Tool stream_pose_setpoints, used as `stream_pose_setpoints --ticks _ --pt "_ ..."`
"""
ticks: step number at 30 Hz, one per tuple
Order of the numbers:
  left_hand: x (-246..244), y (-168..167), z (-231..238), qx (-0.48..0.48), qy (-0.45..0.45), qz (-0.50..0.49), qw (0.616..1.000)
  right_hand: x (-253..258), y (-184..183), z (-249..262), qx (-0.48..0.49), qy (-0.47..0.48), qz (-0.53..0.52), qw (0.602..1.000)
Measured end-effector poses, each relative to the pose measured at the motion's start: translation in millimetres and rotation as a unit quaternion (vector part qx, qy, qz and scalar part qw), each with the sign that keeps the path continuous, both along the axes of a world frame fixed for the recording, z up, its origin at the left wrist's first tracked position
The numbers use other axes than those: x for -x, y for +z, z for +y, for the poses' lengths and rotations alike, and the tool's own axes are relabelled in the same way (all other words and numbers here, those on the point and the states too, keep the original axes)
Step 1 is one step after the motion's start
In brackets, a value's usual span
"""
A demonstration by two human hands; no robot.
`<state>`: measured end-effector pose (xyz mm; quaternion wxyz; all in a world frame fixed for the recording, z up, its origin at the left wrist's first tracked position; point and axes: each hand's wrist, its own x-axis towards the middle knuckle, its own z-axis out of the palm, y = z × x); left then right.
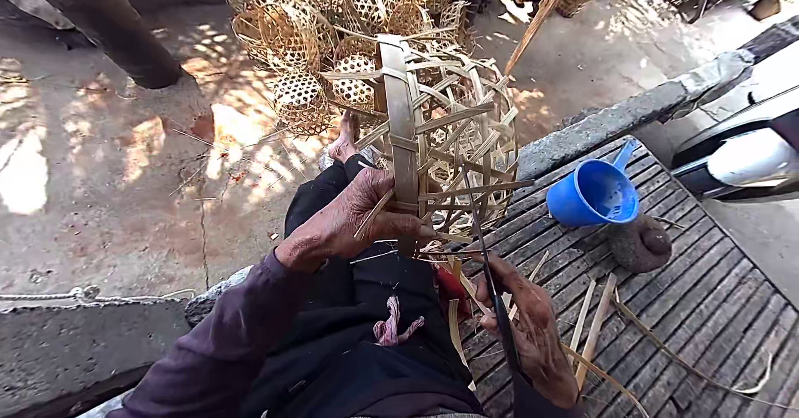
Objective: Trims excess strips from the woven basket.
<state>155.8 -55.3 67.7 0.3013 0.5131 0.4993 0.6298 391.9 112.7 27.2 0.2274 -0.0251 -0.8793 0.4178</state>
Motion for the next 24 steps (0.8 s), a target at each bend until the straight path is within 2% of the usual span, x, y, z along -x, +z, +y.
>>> stream_pose_setpoints --ticks 8,19,24 --pt "-4 -1 9 -0.010 -0.022 0.057 0.998 -11 16 7 -0.037 -0.013 -0.018 0.999" --pt "-10 -20 19 -0.019 -0.057 0.092 0.994 5 7 3 0.016 -0.013 0.039 0.999" --pt "-10 -11 10 0.000 -0.016 0.035 0.999 5 -2 3 -0.033 -0.063 0.093 0.993"
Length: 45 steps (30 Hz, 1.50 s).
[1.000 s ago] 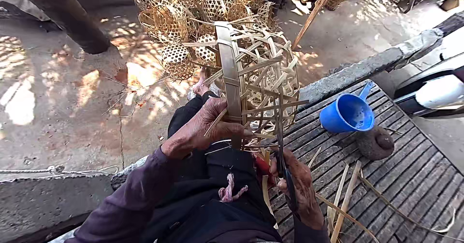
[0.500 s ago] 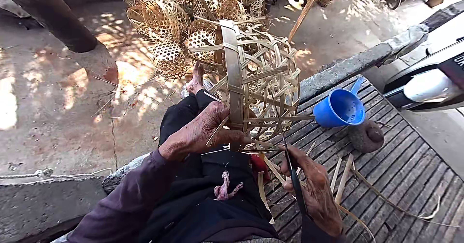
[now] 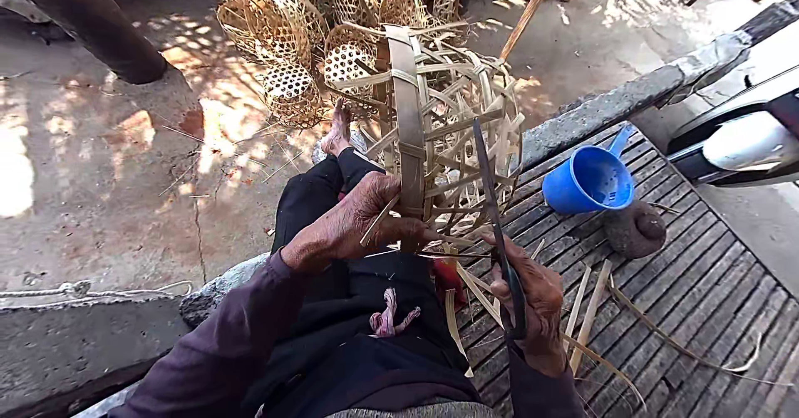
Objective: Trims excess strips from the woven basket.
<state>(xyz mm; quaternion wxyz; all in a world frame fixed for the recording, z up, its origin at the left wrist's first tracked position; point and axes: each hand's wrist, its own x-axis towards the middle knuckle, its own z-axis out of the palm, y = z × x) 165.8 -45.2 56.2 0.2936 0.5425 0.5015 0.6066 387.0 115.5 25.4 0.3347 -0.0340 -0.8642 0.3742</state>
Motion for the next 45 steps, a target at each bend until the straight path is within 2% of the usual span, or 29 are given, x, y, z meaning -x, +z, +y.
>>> stream_pose_setpoints --ticks 2,5,9,14,22,25,29,32,36,38,42,45 --pt "5 5 -3 -0.002 0.018 -0.036 0.999 -2 -3 -2 0.014 -0.012 0.025 1.000" --pt "11 5 -4 -0.014 0.013 -0.070 0.997 2 7 -6 0.091 0.003 0.041 0.995" --pt "10 11 -5 0.003 -0.018 -0.086 0.996 19 22 -12 0.065 0.011 0.057 0.996" --pt "15 16 -9 0.010 0.015 -0.018 1.000 34 21 -23 0.006 0.009 0.055 0.998" --pt "20 31 -32 0.057 0.107 0.051 0.991 44 31 -38 0.012 0.068 0.041 0.997" --pt "17 31 -38 0.053 0.170 0.122 0.977 49 36 -44 0.006 0.077 0.045 0.996" --pt "7 16 -43 0.020 0.259 0.162 0.952 59 42 -53 -0.050 0.067 0.044 0.996" --pt "-4 -1 -49 -0.008 0.326 0.139 0.935 68 42 -64 -0.099 0.056 0.060 0.992" --pt "-28 -21 -72 0.055 0.420 0.070 0.903 65 48 -66 -0.019 0.093 0.064 0.993" --pt "-33 -35 -81 0.067 0.457 0.033 0.886 68 52 -55 0.005 0.075 0.066 0.995" --pt "-26 -51 -84 0.080 0.506 -0.023 0.859 88 49 -36 0.006 0.058 0.056 0.997" --pt "-16 -61 -72 0.086 0.537 -0.012 0.839 97 44 -38 -0.011 0.054 0.040 0.998"
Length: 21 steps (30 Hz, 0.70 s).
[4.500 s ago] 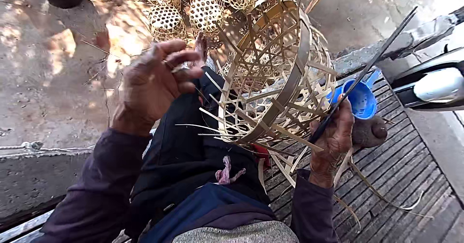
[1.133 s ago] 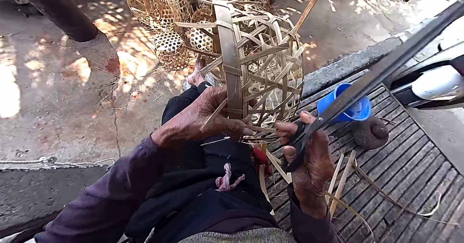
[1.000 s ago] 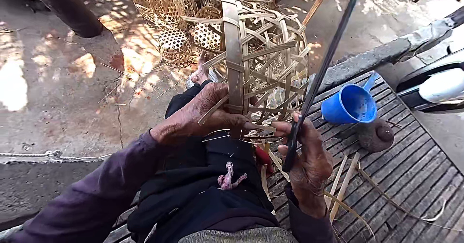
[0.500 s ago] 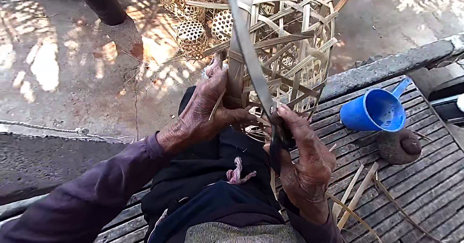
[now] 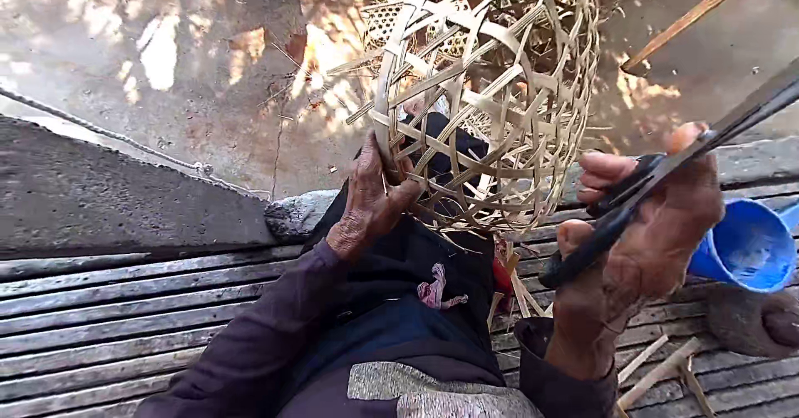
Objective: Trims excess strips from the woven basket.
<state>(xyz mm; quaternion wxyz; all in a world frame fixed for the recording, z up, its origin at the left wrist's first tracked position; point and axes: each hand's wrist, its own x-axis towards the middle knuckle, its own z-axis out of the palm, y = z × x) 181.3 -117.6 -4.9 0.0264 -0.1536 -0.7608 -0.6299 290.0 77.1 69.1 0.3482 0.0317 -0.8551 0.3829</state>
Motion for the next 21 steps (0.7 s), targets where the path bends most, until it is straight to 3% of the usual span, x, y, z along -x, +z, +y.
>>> stream_pose_setpoints --ticks 2,5,9,11,13,15,16,18,21 --pt "0 -2 3 0.009 -0.024 0.020 0.999 5 -2 -1 -0.039 -0.025 -0.017 0.999" --pt "-13 14 -9 0.016 -0.153 0.023 0.988 9 -6 3 -0.106 -0.082 -0.034 0.990" --pt "3 24 -30 0.089 -0.239 0.149 0.955 3 -2 20 -0.074 -0.082 -0.066 0.992" --pt "19 19 -52 0.155 -0.206 0.195 0.946 2 -2 26 -0.062 -0.089 -0.067 0.992" --pt "31 8 -84 0.288 -0.103 0.170 0.937 4 -3 29 -0.060 -0.094 -0.066 0.992" --pt "46 3 -113 0.437 -0.043 0.013 0.898 4 -6 29 -0.070 -0.087 -0.061 0.992" --pt "53 2 -122 0.467 -0.030 -0.047 0.882 4 -7 29 -0.076 -0.084 -0.059 0.992" --pt "52 10 -123 0.417 -0.031 -0.059 0.906 5 -9 27 -0.081 -0.083 -0.055 0.992" --pt "33 38 -82 0.112 -0.083 -0.116 0.983 4 -9 22 -0.068 -0.071 -0.058 0.993"
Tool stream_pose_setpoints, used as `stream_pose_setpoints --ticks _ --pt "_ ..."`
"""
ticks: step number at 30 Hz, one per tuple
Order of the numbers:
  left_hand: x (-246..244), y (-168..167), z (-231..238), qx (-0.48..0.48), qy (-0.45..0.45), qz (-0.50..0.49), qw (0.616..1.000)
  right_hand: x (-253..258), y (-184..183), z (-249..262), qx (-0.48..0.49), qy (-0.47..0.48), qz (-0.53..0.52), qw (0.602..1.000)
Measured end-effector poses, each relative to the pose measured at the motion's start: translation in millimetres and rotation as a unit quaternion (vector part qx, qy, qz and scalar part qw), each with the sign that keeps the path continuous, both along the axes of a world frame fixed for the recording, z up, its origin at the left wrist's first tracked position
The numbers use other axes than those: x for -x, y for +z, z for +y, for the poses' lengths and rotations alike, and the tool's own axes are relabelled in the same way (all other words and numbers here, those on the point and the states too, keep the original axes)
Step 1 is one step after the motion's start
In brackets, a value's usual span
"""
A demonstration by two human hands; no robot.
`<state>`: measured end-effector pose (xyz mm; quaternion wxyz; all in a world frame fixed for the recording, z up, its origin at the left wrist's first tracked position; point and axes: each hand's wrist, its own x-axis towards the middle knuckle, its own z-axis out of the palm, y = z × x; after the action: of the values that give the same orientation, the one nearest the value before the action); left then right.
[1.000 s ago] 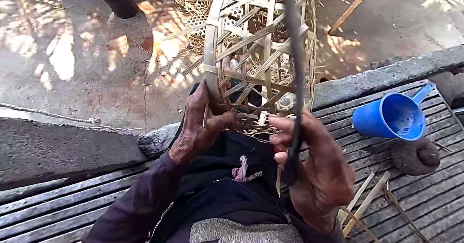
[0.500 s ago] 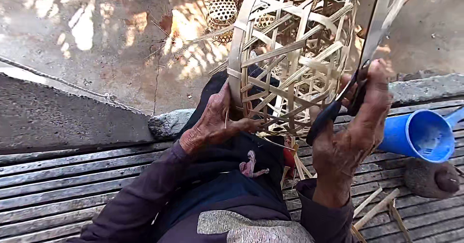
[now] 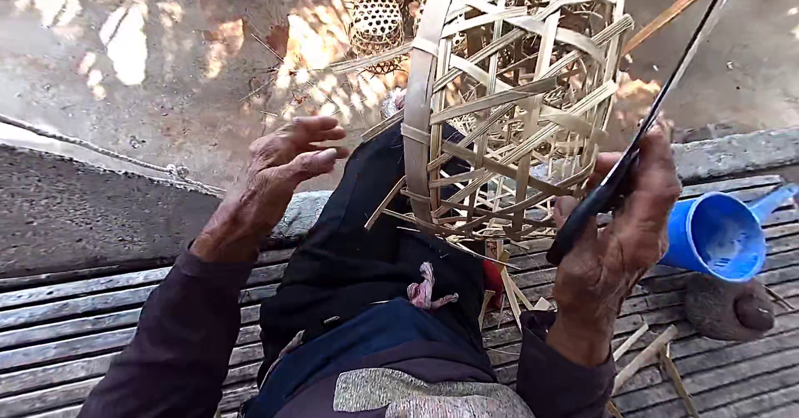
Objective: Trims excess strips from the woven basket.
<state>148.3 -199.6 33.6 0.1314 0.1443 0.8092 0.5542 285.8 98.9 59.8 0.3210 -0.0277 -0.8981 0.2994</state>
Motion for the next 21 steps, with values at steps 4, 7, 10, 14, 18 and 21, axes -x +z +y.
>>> stream_pose_setpoints --ticks 4,7,10,14,18,21 --pt "-14 23 53 -0.281 -0.095 -0.118 0.948 0 -3 -2 -0.011 0.016 0.016 1.000" --pt "-21 25 70 -0.352 -0.090 -0.151 0.920 -3 -3 -3 0.009 0.015 0.017 1.000" --pt "-33 22 76 -0.407 -0.086 -0.201 0.887 -5 -4 -3 0.021 0.012 0.014 1.000" --pt "-42 11 81 -0.484 -0.070 -0.247 0.837 -5 -6 0 -0.003 0.016 0.021 1.000" --pt "-46 -3 79 -0.519 -0.125 -0.245 0.809 -5 -5 2 0.007 0.015 0.017 1.000" --pt "-50 5 88 -0.483 -0.098 -0.222 0.841 -6 -7 1 0.010 0.011 0.023 1.000"
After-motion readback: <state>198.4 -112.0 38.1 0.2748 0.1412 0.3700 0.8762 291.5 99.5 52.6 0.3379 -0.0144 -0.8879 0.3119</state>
